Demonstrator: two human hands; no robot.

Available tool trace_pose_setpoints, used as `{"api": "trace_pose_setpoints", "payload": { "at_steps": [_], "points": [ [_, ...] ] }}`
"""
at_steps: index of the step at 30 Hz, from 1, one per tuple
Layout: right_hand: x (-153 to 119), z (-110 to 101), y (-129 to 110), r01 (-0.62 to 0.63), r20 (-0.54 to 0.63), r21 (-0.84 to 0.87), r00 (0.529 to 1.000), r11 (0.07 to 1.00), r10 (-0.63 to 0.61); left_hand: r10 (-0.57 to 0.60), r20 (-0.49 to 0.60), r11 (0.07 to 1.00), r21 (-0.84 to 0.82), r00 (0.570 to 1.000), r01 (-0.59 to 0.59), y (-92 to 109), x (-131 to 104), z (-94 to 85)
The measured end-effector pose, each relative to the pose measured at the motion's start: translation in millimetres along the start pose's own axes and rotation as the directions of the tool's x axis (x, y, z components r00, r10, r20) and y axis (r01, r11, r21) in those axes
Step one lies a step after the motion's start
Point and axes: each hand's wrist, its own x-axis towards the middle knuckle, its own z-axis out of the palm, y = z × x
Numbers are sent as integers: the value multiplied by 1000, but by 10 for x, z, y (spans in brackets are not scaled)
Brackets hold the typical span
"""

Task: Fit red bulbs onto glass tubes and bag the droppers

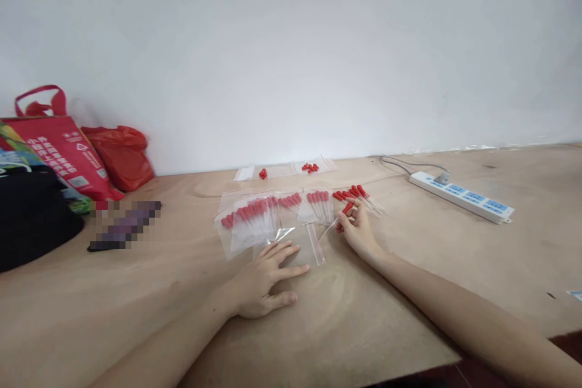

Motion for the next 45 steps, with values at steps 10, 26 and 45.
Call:
{"api": "trace_pose_setpoints", "payload": {
  "at_steps": [10, 26, 45],
  "points": [
    [-13, -8, -36, -22, -3, 38, 1000, 999, 22, -31, 63, 998, 48, 998, 27, 30, 13, -32],
    [-63, 14, -97, -95, 36, 63, 995, 994, 93, -18, 50, 999, 48, 999, 16, -1, 14, -5],
    [-84, -55, -71, -90, 655, -133, 739, 987, 156, 39, 10, 998, 40, 999, -40, 13, 3, -8]
  ]
}}
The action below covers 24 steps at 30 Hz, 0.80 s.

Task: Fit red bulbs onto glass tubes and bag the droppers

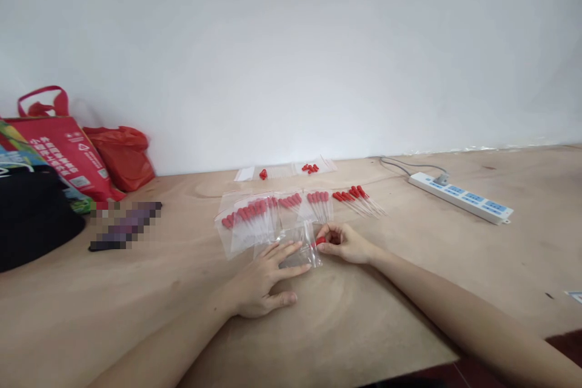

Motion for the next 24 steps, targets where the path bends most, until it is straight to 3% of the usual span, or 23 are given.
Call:
{"api": "trace_pose_setpoints", "payload": {
  "at_steps": [6, 11, 17, 24],
  "points": [
    [26, 157, -17, -12, 127, 194, 992, 981, -13, 9, -18, 999, -31, 1000, -10, -1, -1, 17],
    [43, -37, -61, -111, 188, 197, 979, 974, 74, -22, -9, 997, -75, 1000, 21, -28, -25, 5],
    [4, -333, -30, -75, 95, 169, 994, 983, 60, 14, 15, 998, -60, 1000, -13, -76, -26, -10],
    [12, -181, 5, -46, -23, 78, 999, 996, 48, -6, 8, 999, -36, 1000, 6, -28, -3, -16]
  ]
}}
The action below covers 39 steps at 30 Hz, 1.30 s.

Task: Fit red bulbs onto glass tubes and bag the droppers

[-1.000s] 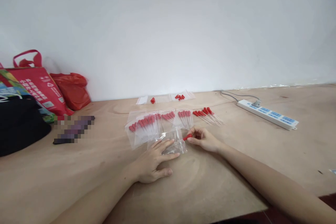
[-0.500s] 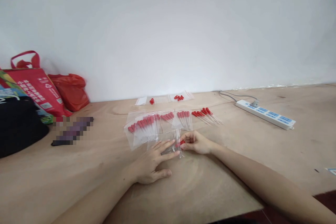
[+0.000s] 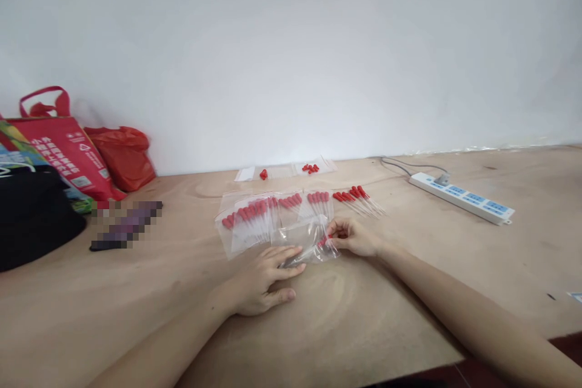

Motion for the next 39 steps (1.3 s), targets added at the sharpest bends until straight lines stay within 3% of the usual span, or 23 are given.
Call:
{"api": "trace_pose_setpoints", "payload": {
  "at_steps": [6, 10, 15, 19, 24, 26, 28, 30, 32, 35, 39],
  "points": [
    [-31, 151, -11, 53, 144, -74, 989, 996, -42, -8, -23, 1000, -10, 1000, 8, 1, -1, 6],
    [-66, 115, -81, 80, 284, -116, 958, 990, -44, 27, -52, 999, -25, 998, -28, 3, -12, 3],
    [-48, -52, -61, 148, 223, -229, 970, 962, -96, 37, -78, 996, -83, 996, -44, 21, -26, -5],
    [-12, -47, 21, 182, 127, -255, 980, 950, -153, 31, -58, 998, -47, 998, -34, 10, -25, -2],
    [-14, -78, -30, 255, 215, -316, 957, 914, -192, 34, -79, 998, -48, 996, -38, -13, -27, 10],
    [7, -192, -57, 240, 154, -390, 969, 889, -194, 31, -71, 999, -39, 997, -33, -14, -25, 11],
    [54, -347, -48, 150, -42, -550, 977, 822, -207, 24, -63, 999, -26, 998, -26, -11, -21, 10],
    [118, -499, 3, -22, -274, -719, 927, 694, -255, 10, -68, 1000, -25, 998, -11, -8, -17, 10],
    [183, -607, 78, -176, -398, -795, 874, 580, -280, -4, -71, 1000, -25, 997, 2, -12, -15, 16],
    [252, -677, 174, -266, -445, -820, 854, 507, -271, -13, -59, 1000, -9, 998, 13, -23, -15, 25],
    [236, -714, 190, -266, -453, -770, 868, 581, -204, -14, -42, 1000, -10, 999, 14, -23, -16, 17]
  ]
}}
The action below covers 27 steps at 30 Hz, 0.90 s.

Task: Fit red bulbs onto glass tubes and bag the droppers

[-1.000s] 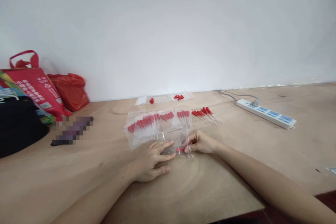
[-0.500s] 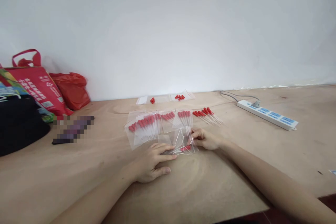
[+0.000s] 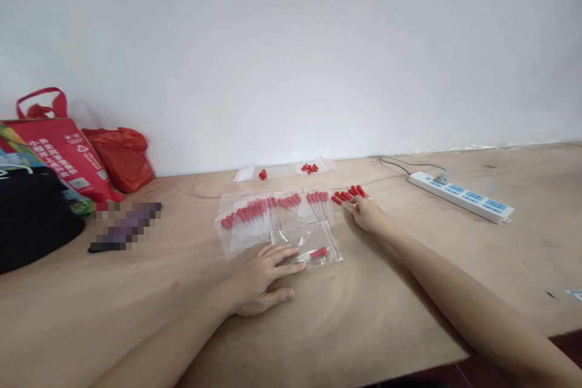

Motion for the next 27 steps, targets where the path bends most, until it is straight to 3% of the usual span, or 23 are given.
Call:
{"api": "trace_pose_setpoints", "payload": {
  "at_steps": [4, 8, 13, 16, 21, 27],
  "points": [
    [-60, -70, -5, -55, 147, 55, 988, 997, 46, 0, 16, 1000, 2, 1000, 0, 15, 9, -17],
    [-99, -38, -94, -76, 99, 73, 993, 994, 68, -1, 17, 1000, 0, 1000, 1, 17, 18, -17],
    [-119, -90, -214, 54, 138, 58, 988, 997, -62, -9, 13, 1000, 2, 1000, 9, 6, 8, -3],
    [-188, -174, -292, 74, 145, 215, 984, 974, -107, -10, 14, 1000, 0, 1000, 10, 11, 4, -7],
    [-347, -130, -470, -55, 90, 555, 996, 830, 6, -11, 22, 1000, -6, 1000, 11, 19, 12, -17],
    [-430, -56, -652, -216, 131, 722, 975, 657, 177, -1, 23, 1000, -13, 1000, 1, 4, 11, -9]
  ]
}}
